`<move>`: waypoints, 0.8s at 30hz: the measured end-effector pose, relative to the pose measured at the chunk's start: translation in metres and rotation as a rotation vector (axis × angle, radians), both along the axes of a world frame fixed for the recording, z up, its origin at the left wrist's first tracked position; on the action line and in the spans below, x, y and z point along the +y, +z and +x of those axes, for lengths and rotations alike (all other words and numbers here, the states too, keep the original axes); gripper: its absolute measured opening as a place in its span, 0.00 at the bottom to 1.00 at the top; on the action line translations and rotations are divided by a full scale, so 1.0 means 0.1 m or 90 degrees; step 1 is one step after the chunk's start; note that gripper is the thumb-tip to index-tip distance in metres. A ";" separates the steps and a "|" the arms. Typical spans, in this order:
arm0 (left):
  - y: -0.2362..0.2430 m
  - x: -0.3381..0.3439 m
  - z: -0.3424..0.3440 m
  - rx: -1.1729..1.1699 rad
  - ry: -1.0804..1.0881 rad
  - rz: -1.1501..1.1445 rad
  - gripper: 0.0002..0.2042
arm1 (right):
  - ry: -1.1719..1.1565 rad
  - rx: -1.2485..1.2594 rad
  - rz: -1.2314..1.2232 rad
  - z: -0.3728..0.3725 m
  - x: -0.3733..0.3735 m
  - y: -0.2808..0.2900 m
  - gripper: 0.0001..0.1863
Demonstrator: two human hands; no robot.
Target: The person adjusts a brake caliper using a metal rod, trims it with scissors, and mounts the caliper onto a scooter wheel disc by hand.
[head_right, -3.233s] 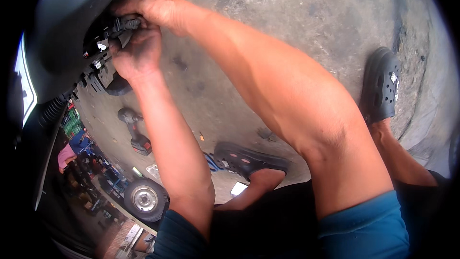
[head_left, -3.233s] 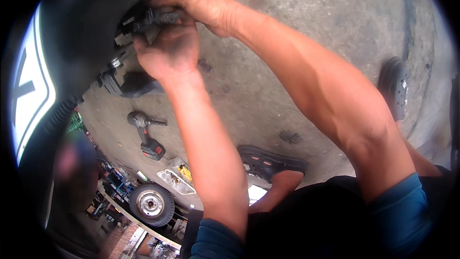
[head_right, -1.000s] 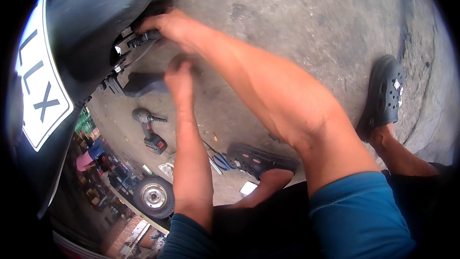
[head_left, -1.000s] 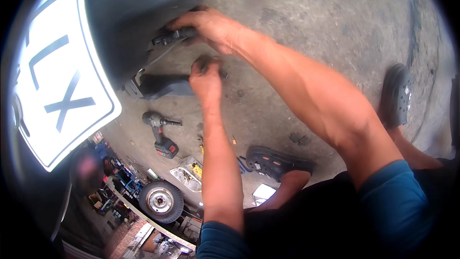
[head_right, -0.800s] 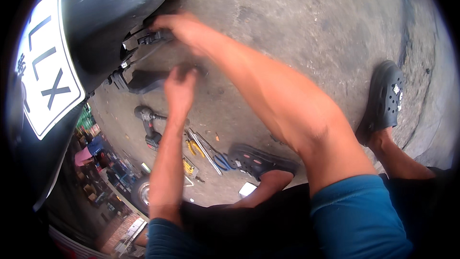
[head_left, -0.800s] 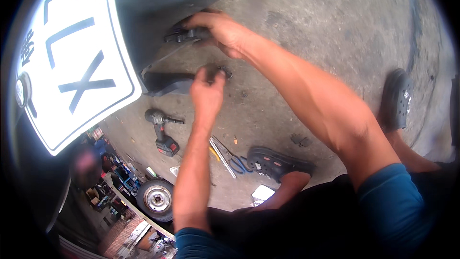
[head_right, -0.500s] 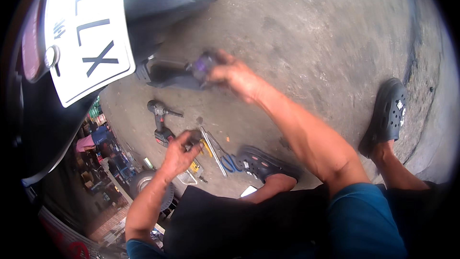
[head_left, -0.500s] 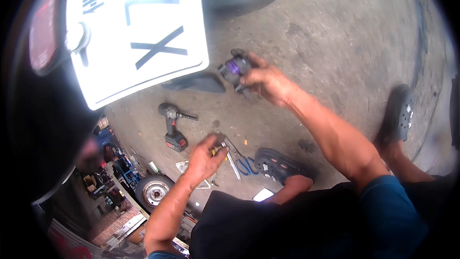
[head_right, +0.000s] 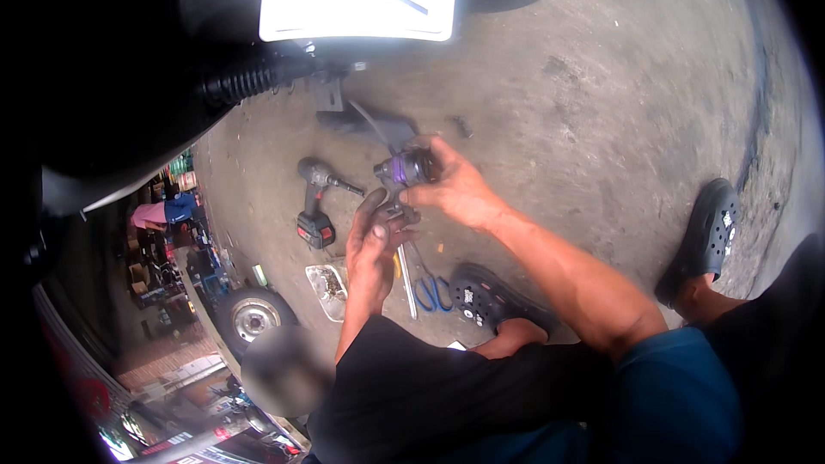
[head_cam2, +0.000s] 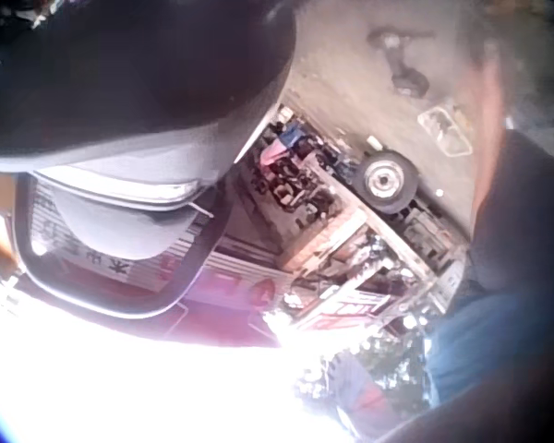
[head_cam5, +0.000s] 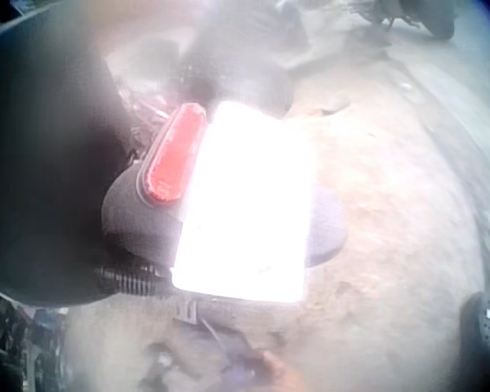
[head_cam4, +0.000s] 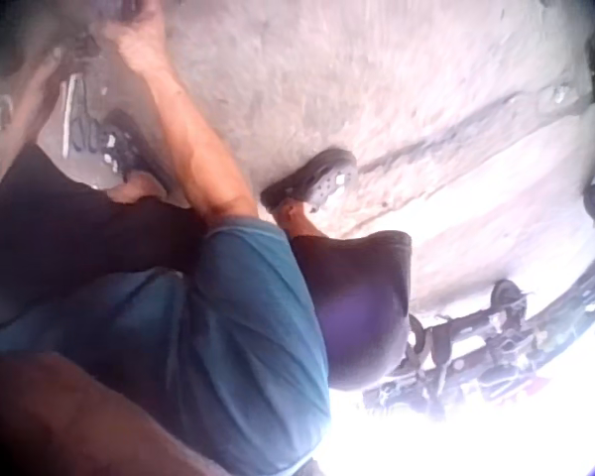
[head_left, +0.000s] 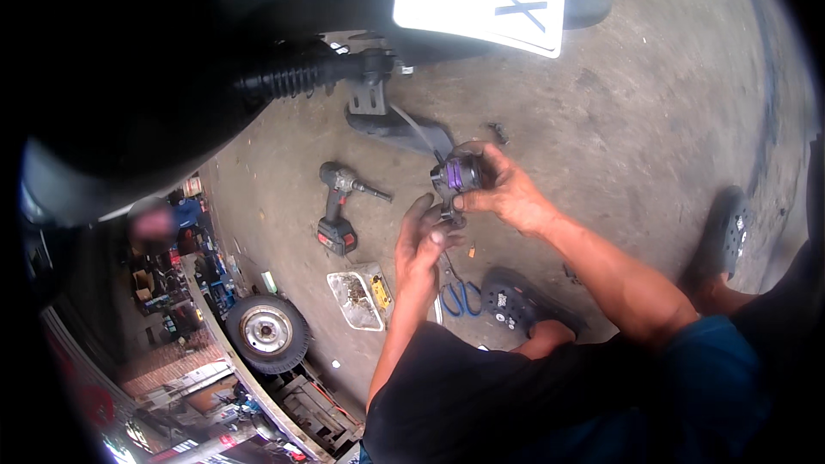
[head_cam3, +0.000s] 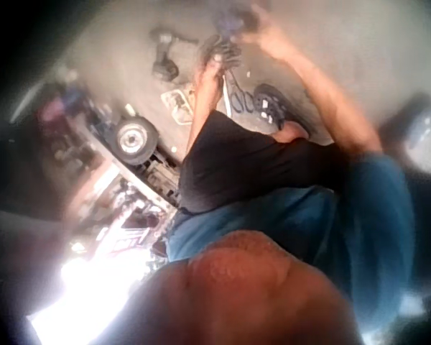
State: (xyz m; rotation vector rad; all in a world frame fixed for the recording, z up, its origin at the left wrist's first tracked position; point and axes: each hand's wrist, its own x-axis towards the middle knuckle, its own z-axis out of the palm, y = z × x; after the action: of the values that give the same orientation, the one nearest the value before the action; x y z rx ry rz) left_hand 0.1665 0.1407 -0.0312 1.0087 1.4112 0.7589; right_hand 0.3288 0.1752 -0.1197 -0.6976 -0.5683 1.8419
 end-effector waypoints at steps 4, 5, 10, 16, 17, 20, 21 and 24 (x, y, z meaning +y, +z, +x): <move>-0.15 0.12 0.16 -0.025 0.026 0.005 0.32 | 0.031 -0.040 0.044 -0.08 -0.05 0.06 0.38; -0.13 0.12 0.20 0.013 0.035 0.008 0.31 | 0.039 -0.025 0.024 -0.09 -0.05 0.10 0.38; -0.18 0.11 0.07 -0.074 0.085 0.050 0.31 | 0.104 -0.050 0.048 -0.11 0.00 0.09 0.36; -0.29 -0.02 -0.13 -0.068 0.132 0.148 0.29 | 0.173 0.098 -0.140 -0.41 0.21 0.00 0.33; -0.31 -0.02 -0.14 -0.075 0.126 0.164 0.29 | 0.211 0.159 -0.217 -0.49 0.28 -0.05 0.32; -0.24 -0.05 -0.28 -0.054 0.103 0.149 0.27 | 0.308 0.236 -0.253 -0.65 0.36 0.03 0.29; -0.29 -0.09 -0.38 -0.068 0.115 0.146 0.26 | 0.323 0.213 -0.225 -0.71 0.35 0.06 0.25; -0.40 -0.16 -0.52 -0.064 0.127 0.130 0.30 | 0.336 0.167 -0.219 -0.83 0.41 -0.02 0.20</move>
State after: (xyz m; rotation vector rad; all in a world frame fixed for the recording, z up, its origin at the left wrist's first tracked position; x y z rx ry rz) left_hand 0.1147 0.1245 -0.0709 0.9793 1.3794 1.1042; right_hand 0.2459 0.2158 -0.1217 -0.5423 -0.2745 2.5185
